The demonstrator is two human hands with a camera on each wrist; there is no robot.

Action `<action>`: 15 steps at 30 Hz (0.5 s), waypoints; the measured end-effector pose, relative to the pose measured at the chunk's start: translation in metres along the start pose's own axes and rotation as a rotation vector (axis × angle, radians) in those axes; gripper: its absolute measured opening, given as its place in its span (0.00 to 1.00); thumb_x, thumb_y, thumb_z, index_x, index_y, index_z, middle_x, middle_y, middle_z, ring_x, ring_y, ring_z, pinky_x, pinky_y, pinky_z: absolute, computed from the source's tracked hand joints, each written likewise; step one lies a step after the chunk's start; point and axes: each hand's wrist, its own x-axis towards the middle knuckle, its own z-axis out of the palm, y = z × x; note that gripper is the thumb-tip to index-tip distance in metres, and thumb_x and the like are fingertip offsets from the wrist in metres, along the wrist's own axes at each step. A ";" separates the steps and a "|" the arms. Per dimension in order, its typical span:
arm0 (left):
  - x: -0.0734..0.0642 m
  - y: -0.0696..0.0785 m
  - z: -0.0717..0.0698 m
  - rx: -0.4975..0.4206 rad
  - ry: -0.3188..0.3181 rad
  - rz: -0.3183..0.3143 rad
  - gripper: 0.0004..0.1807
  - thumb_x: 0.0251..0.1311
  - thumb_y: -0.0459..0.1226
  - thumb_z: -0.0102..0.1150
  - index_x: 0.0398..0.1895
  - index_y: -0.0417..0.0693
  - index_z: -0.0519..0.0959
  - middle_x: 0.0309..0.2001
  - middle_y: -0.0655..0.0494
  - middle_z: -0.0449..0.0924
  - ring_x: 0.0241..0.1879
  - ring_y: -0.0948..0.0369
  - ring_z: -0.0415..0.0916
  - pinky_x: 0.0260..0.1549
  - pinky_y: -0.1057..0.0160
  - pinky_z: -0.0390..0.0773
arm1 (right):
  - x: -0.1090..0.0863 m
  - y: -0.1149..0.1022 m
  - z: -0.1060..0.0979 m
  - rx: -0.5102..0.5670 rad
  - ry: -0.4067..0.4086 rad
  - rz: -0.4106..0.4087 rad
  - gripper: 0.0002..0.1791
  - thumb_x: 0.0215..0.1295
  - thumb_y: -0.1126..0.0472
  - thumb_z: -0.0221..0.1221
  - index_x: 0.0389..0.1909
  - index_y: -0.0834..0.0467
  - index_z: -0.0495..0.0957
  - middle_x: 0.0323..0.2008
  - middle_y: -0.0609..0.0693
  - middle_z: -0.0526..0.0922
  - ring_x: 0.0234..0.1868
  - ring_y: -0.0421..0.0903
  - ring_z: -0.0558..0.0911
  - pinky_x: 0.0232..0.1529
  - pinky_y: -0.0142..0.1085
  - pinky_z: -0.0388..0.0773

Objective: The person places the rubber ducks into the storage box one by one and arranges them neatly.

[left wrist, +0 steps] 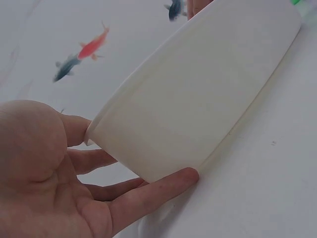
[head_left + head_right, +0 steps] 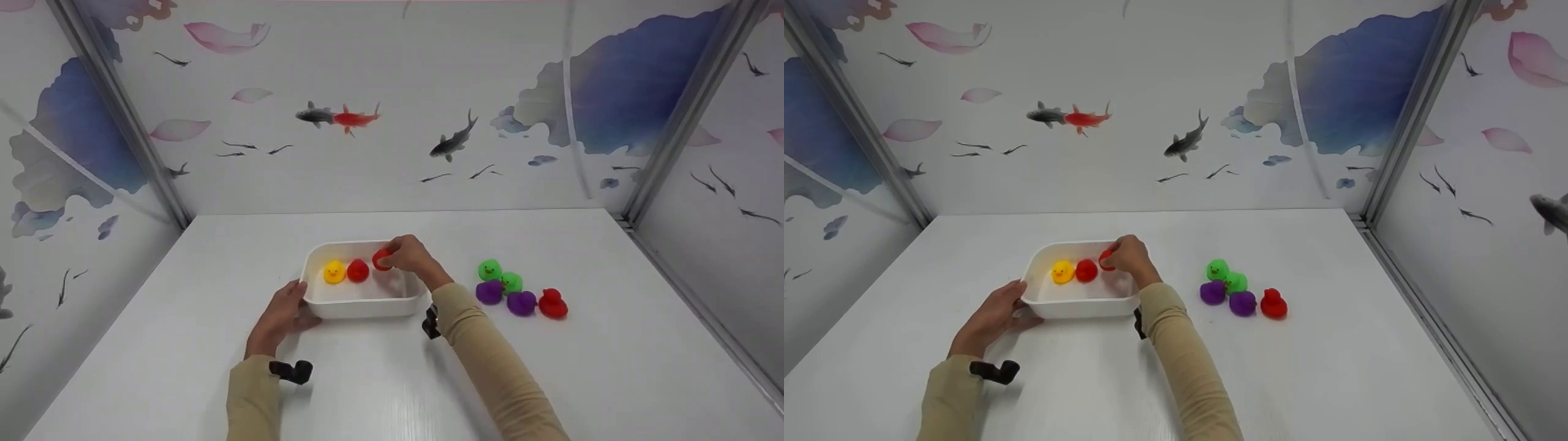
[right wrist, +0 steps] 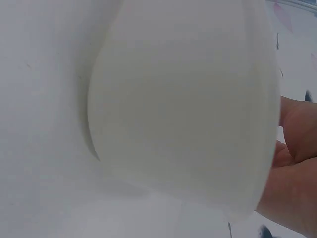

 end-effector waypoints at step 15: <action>0.001 0.000 -0.003 -0.062 0.006 0.004 0.32 0.80 0.49 0.36 0.80 0.47 0.50 0.73 0.36 0.62 0.69 0.45 0.66 0.56 0.52 0.83 | 0.002 0.003 0.015 -0.032 0.022 0.046 0.10 0.60 0.63 0.69 0.42 0.60 0.85 0.39 0.53 0.86 0.35 0.44 0.81 0.47 0.37 0.85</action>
